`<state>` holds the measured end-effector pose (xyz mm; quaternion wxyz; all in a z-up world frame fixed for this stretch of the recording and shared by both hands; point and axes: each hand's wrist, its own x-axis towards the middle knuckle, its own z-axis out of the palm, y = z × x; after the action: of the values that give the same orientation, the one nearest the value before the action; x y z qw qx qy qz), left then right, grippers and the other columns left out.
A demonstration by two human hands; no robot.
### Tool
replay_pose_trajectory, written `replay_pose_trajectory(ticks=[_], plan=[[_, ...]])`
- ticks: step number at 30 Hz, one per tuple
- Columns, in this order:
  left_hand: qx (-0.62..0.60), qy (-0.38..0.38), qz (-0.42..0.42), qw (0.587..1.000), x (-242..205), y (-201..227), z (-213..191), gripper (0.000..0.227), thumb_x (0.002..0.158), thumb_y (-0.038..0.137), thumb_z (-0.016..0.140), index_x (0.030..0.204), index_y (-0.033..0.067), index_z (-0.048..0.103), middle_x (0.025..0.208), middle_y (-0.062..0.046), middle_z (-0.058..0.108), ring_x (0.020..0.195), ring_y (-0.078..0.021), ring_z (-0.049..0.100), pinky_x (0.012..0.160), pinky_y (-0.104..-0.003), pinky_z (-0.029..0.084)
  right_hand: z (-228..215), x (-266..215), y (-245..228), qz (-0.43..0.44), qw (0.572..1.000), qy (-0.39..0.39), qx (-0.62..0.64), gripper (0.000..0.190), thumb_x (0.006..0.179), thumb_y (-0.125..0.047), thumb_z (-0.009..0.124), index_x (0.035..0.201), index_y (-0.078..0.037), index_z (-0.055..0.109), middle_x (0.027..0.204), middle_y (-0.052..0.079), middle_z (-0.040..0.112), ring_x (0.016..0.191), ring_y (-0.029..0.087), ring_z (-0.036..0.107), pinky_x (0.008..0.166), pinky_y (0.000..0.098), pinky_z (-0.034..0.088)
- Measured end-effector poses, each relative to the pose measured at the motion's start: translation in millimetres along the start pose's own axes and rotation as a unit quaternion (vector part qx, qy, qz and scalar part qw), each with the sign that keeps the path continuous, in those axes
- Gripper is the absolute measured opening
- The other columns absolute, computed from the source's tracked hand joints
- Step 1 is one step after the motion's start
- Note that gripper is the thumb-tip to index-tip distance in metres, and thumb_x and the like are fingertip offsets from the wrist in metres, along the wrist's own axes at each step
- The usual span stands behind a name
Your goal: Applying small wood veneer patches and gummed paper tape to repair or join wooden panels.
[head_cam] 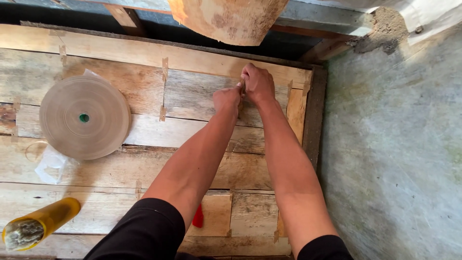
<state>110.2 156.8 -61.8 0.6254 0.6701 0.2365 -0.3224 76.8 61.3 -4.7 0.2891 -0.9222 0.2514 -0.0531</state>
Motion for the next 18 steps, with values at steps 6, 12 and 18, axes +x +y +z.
replay_pose_trajectory(ticks=[6, 12, 18], plan=[[-0.028, -0.016, -0.051, 0.998, -16.1, 17.3, -2.8, 0.039, 0.09, 0.026, 0.079, 0.065, -0.0013, 0.065, 0.061, -0.01, 0.065, 0.048, -0.018, 0.055, 0.044, -0.035, 0.041, 7.8, 10.3, 3.7, -0.03, 0.999, -0.001, -0.037, 0.009, 0.093, -0.018, 0.068, 0.092, -0.01, 0.066, 0.087, 0.013, 0.073, 0.084, 0.036, 0.069, 0.073, 0.0483, 0.053], [-0.004, -0.014, -0.026, 1.0, -18.3, 12.4, -6.8, 0.038, 0.086, 0.028, 0.084, 0.069, -0.0018, 0.068, 0.062, -0.01, 0.066, 0.049, -0.0183, 0.056, 0.046, -0.036, 0.044, 16.4, -13.1, 16.0, -0.13, 0.987, 0.085, -0.032, 0.015, 0.101, -0.017, 0.066, 0.092, -0.008, 0.058, 0.083, 0.012, 0.071, 0.077, 0.036, 0.068, 0.065, 0.0472, 0.052], [0.082, 0.0, -0.013, 0.997, -21.7, 9.8, -11.9, 0.042, 0.085, 0.033, 0.085, 0.072, -0.004, 0.071, 0.065, -0.011, 0.068, 0.054, -0.0195, 0.058, 0.052, -0.038, 0.046, 25.0, -33.8, 20.2, -0.2, 0.97, 0.121, -0.071, 0.012, 0.095, -0.01, 0.065, 0.091, -0.009, 0.054, 0.077, 0.01, 0.067, 0.075, 0.033, 0.062, 0.062, 0.0467, 0.05]])
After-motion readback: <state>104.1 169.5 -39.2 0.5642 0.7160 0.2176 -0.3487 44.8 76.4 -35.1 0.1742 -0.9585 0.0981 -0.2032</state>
